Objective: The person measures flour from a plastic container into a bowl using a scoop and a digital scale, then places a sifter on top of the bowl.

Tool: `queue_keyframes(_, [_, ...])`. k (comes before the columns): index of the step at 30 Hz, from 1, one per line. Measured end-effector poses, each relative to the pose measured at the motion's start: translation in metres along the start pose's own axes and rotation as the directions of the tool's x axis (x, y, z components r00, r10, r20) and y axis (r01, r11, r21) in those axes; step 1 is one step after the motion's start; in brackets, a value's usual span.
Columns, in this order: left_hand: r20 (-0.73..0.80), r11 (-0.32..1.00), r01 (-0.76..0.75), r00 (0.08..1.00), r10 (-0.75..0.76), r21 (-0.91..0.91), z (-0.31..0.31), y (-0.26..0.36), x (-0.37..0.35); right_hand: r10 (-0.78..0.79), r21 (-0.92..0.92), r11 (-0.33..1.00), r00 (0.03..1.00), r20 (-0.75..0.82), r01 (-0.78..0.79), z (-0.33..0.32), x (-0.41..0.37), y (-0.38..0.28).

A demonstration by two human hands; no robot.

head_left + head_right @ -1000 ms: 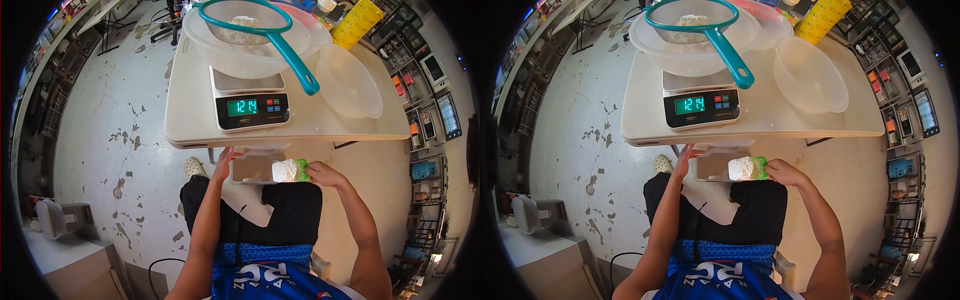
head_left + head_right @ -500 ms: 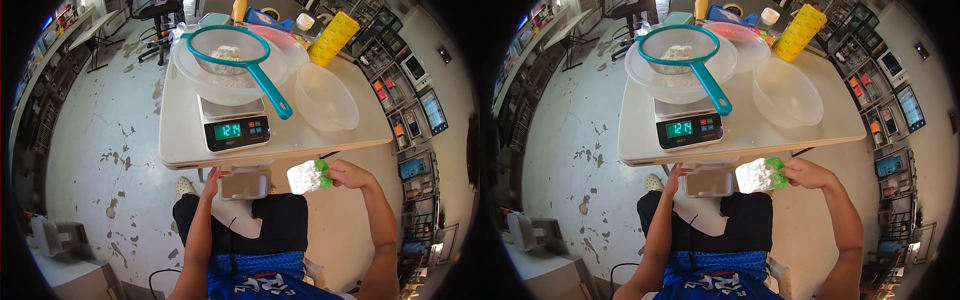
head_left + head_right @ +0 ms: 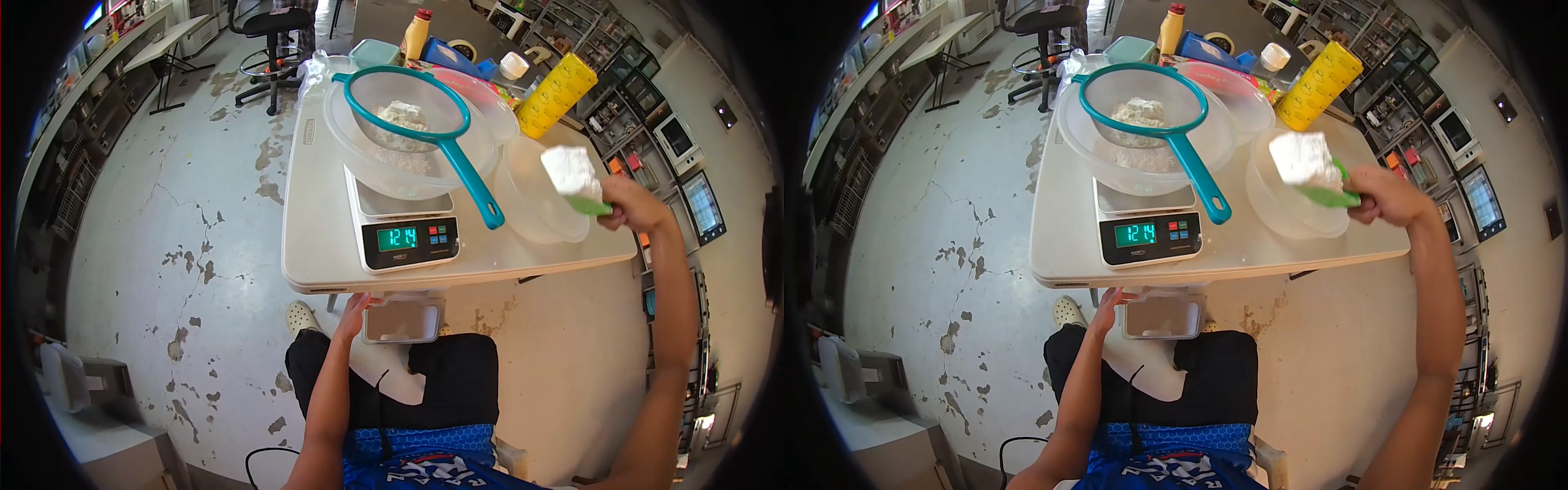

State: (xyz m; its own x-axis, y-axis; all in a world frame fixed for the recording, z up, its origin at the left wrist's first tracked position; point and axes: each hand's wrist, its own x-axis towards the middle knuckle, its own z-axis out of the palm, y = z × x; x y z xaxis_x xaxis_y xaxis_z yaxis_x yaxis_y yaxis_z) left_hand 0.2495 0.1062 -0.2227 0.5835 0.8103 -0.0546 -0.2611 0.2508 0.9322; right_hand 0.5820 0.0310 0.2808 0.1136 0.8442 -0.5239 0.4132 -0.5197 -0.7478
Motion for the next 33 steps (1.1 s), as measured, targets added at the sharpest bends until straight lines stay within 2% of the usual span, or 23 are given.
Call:
queue_keyframes(3, [0.016, 1.0, 0.018, 1.0, -0.018, 0.016, -0.001, 0.008, -0.001, -0.049, 0.021, 0.999, 0.999, 0.016, 0.049, -0.008, 0.026, -0.039])
queue_keyframes(5, [0.023, 1.0, 0.015, 1.0, -0.015, 0.01, -0.002, 0.008, 0.0, -0.07, -0.076, 0.995, 0.997, -0.038, 0.067, -0.002, 0.047, -0.069])
queue_keyframes(10, [0.02, 0.997, 0.005, 1.0, -0.003, -0.082, -0.003, -0.001, 0.002, -0.12, -0.202, 0.972, 0.993, 0.012, 0.12, -0.003, 0.115, -0.117])
queue_keyframes(12, [0.044, 0.997, 0.007, 0.999, -0.004, -0.079, -0.006, -0.005, 0.005, -0.14, -0.43, 0.893, 0.99, 0.017, 0.133, -0.003, 0.144, -0.131])
queue_keyframes(13, [0.044, 0.997, 0.007, 0.999, -0.004, -0.078, -0.006, -0.005, 0.005, -0.141, -0.429, 0.893, 0.99, 0.017, 0.135, 0.001, 0.153, -0.137])
queue_keyframes(15, [0.03, 0.996, 0.015, 0.999, -0.013, -0.092, -0.006, -0.003, 0.004, -0.26, -0.77, 0.619, 0.966, -0.014, 0.156, 0.013, 0.167, -0.148])
queue_keyframes(16, [0.03, 0.996, 0.015, 0.999, -0.013, -0.091, -0.008, -0.008, 0.005, -0.261, -0.769, 0.619, 0.965, -0.013, 0.157, 0.025, 0.168, -0.153])
queue_keyframes(17, [0.047, 0.998, 0.014, 0.999, -0.011, -0.06, -0.011, -0.012, 0.006, -0.42, -0.933, 0.331, 0.907, -0.012, 0.141, 0.037, 0.167, -0.156])
queue_keyframes(18, [0.062, 0.999, 0.01, 0.998, -0.008, -0.031, -0.013, -0.016, 0.007, -0.56, -0.998, 0.013, 0.827, 0.044, 0.063, 0.05, 0.166, -0.159])
queue_keyframes(19, [0.061, 0.999, 0.01, 0.998, -0.008, -0.032, -0.012, -0.015, 0.007, -0.56, -0.998, 0.013, 0.827, 0.046, 0.064, 0.06, 0.165, -0.162])
queue_keyframes(21, [0.014, 0.998, -0.003, 1.0, 0.004, -0.064, -0.007, -0.012, 0.006, -0.662, -0.981, -0.096, 0.747, -0.064, -0.169, 0.079, 0.161, -0.163])
queue_keyframes(22, [0.016, 0.998, -0.004, 1.0, 0.005, -0.065, -0.006, -0.008, 0.006, -0.712, -0.969, -0.17, 0.702, -0.005, -0.18, 0.088, 0.155, -0.164])
queue_keyframes(23, [0.016, 0.998, 0.008, 1.0, -0.007, -0.054, -0.005, -0.004, 0.005, -0.711, -0.969, -0.168, 0.703, -0.007, -0.181, 0.091, 0.154, -0.165])
queue_keyframes(25, [0.015, 0.999, 0.018, 1.0, -0.017, -0.042, -0.005, -0.002, 0.003, -0.794, -0.935, -0.296, 0.594, 0.127, -0.196, 0.094, 0.154, -0.166])
queue_keyframes(26, [0.008, 0.998, 0.006, 1.0, -0.006, -0.057, -0.004, 0.0, 0.004, -0.795, -0.935, -0.296, 0.593, 0.127, -0.197, 0.092, 0.155, -0.166])
queue_keyframes(28, [0.004, 0.997, -0.005, 1.0, 0.005, -0.074, -0.002, 0.002, 0.003, -0.823, -0.897, -0.396, 0.508, 0.252, -0.196, 0.089, 0.157, -0.165])
queue_keyframes(33, [0.031, 0.998, 0.011, 0.999, -0.009, -0.064, -0.005, 0.001, 0.004, -0.852, -0.918, -0.324, 0.492, 0.178, -0.23, 0.085, 0.144, -0.159])
